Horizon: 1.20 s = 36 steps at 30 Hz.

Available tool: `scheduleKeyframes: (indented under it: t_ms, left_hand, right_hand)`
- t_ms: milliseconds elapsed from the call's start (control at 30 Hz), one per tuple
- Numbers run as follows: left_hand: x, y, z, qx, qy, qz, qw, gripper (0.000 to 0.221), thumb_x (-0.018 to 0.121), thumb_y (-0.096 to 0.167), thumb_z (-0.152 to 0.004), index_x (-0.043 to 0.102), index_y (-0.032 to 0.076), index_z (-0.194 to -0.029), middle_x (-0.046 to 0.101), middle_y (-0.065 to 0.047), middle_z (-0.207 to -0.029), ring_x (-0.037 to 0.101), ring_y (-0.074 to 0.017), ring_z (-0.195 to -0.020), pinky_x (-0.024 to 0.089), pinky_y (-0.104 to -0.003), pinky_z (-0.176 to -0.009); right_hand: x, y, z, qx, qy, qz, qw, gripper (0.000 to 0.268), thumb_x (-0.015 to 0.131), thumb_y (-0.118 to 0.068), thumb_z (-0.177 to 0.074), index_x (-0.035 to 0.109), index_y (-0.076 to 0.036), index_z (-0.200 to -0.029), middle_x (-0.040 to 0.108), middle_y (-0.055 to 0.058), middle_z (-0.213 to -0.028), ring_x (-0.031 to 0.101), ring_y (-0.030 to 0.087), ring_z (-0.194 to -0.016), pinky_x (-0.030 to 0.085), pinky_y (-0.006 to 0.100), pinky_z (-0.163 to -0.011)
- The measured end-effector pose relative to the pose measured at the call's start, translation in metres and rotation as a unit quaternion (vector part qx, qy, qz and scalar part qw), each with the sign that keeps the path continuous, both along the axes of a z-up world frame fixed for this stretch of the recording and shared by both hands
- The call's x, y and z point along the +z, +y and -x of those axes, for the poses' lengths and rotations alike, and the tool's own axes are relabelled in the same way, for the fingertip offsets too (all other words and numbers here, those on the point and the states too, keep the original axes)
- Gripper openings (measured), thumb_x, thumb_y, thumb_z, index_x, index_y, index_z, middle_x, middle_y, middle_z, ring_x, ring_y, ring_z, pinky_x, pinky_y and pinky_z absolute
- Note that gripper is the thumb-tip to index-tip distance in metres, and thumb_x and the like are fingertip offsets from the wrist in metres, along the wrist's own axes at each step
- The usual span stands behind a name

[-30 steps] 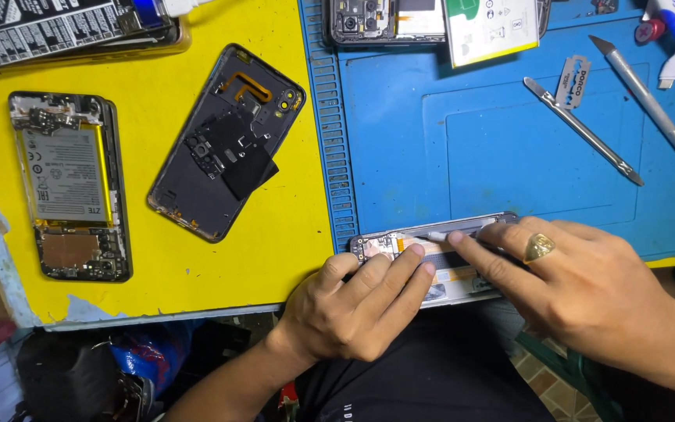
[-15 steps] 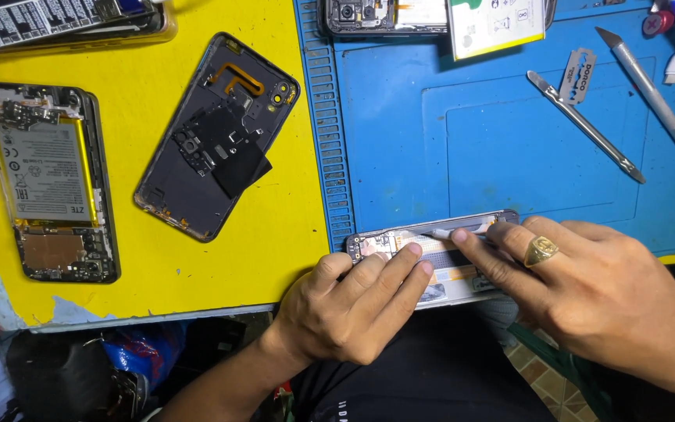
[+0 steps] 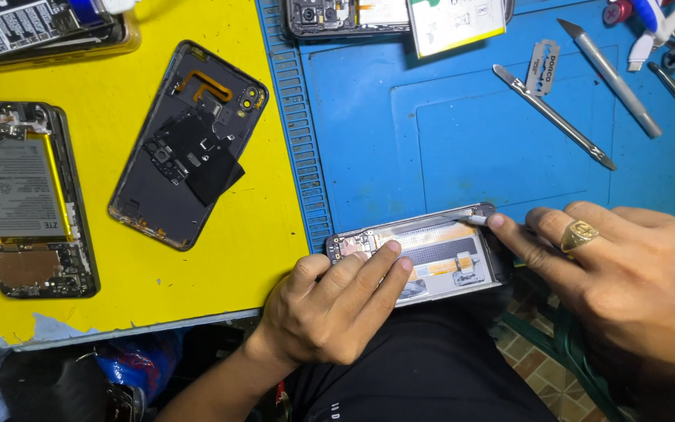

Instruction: The person cleans the back of a disassembled smartphone with a toothbrush, then picks up another phone and removes its back cover. They proceed to manipulate internal components, including the battery and ribbon cables, using their fingers and a metal tool.

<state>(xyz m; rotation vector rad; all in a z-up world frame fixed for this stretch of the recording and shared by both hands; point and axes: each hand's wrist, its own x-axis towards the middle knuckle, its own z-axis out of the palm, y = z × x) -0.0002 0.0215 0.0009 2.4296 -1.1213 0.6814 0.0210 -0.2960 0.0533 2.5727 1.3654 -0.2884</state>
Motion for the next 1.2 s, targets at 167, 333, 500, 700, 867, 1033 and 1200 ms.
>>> scheduleKeyframes:
  t_ms: [167, 333, 500, 700, 867, 1033, 1200]
  left_hand:
    - [-0.001, -0.001, 0.0, 0.002, 0.0, -0.005, 1.0, 0.022, 0.056, 0.02, -0.107, 0.078, 0.016, -0.108, 0.079, -0.002, -0.111, 0.064, -0.0126, -0.082, 0.037, -0.027, -0.072]
    - [-0.001, 0.0, 0.0, -0.002, 0.0, 0.001, 1.0, 0.019, 0.06, 0.02, -0.107, 0.079, 0.016, -0.107, 0.079, -0.003, -0.111, 0.064, -0.0121, -0.08, 0.036, -0.027, -0.07]
    - [-0.002, -0.001, -0.001, 0.0, -0.004, 0.009, 1.0, 0.02, 0.06, 0.019, -0.106, 0.079, 0.015, -0.107, 0.08, -0.004, -0.11, 0.064, -0.0126, -0.08, 0.037, -0.027, -0.07]
    - [-0.002, 0.0, 0.0, 0.0, -0.007, 0.012, 1.0, 0.02, 0.06, 0.019, -0.106, 0.08, 0.014, -0.107, 0.08, -0.004, -0.11, 0.063, -0.0131, -0.079, 0.037, -0.027, -0.071]
    - [-0.004, 0.0, 0.0, -0.001, -0.012, 0.017, 1.0, 0.018, 0.062, 0.018, -0.106, 0.08, 0.013, -0.106, 0.08, -0.004, -0.109, 0.064, -0.0122, -0.078, 0.037, -0.028, -0.07]
    - [-0.006, 0.001, 0.002, -0.002, -0.013, 0.006, 1.0, 0.025, 0.055, 0.016, -0.106, 0.08, 0.014, -0.109, 0.079, -0.005, -0.113, 0.065, -0.0131, -0.08, 0.04, -0.028, -0.074]
    - [-0.004, 0.0, 0.001, -0.003, -0.021, 0.01, 1.0, 0.02, 0.06, 0.016, -0.106, 0.079, 0.013, -0.108, 0.079, -0.005, -0.112, 0.064, -0.0134, -0.08, 0.04, -0.028, -0.073]
  right_hand:
    - [0.002, -0.008, 0.003, 0.021, -0.014, 0.064, 0.998, 0.069, 0.051, -0.021, -0.086, 0.048, -0.009, -0.153, 0.06, 0.006, -0.118, 0.064, 0.02, -0.083, 0.058, 0.033, -0.054]
    - [0.006, -0.008, 0.004, 0.029, -0.034, 0.087, 0.995, 0.066, 0.052, -0.023, -0.088, 0.051, -0.008, -0.153, 0.06, 0.003, -0.117, 0.062, 0.018, -0.082, 0.057, 0.031, -0.056]
    - [0.012, 0.0, 0.007, 0.006, -0.057, 0.078, 0.995, 0.063, 0.052, -0.023, -0.088, 0.057, -0.01, -0.149, 0.061, 0.0, -0.116, 0.062, 0.016, -0.079, 0.053, 0.031, -0.053]
    - [0.016, 0.008, 0.009, -0.008, -0.082, 0.066, 0.994, 0.056, 0.053, -0.017, -0.089, 0.063, -0.01, -0.144, 0.062, -0.001, -0.11, 0.059, 0.016, -0.071, 0.046, 0.031, -0.049]
    - [0.012, 0.001, 0.011, -0.039, -0.067, 0.041, 0.996, 0.055, 0.049, -0.02, -0.09, 0.061, -0.015, -0.143, 0.067, 0.002, -0.117, 0.068, 0.016, -0.082, 0.048, 0.033, -0.055]
    - [0.009, -0.001, 0.007, -0.142, 0.028, -0.011, 0.989, 0.047, 0.052, -0.03, -0.096, 0.057, -0.023, -0.142, 0.067, -0.003, -0.109, 0.071, 0.02, -0.085, 0.056, 0.039, -0.055]
    - [-0.016, 0.024, -0.011, -0.129, -0.012, -0.148, 0.98, 0.041, 0.074, -0.038, -0.095, 0.069, -0.016, -0.129, 0.063, -0.003, -0.088, 0.059, 0.015, -0.057, 0.042, 0.032, -0.043]
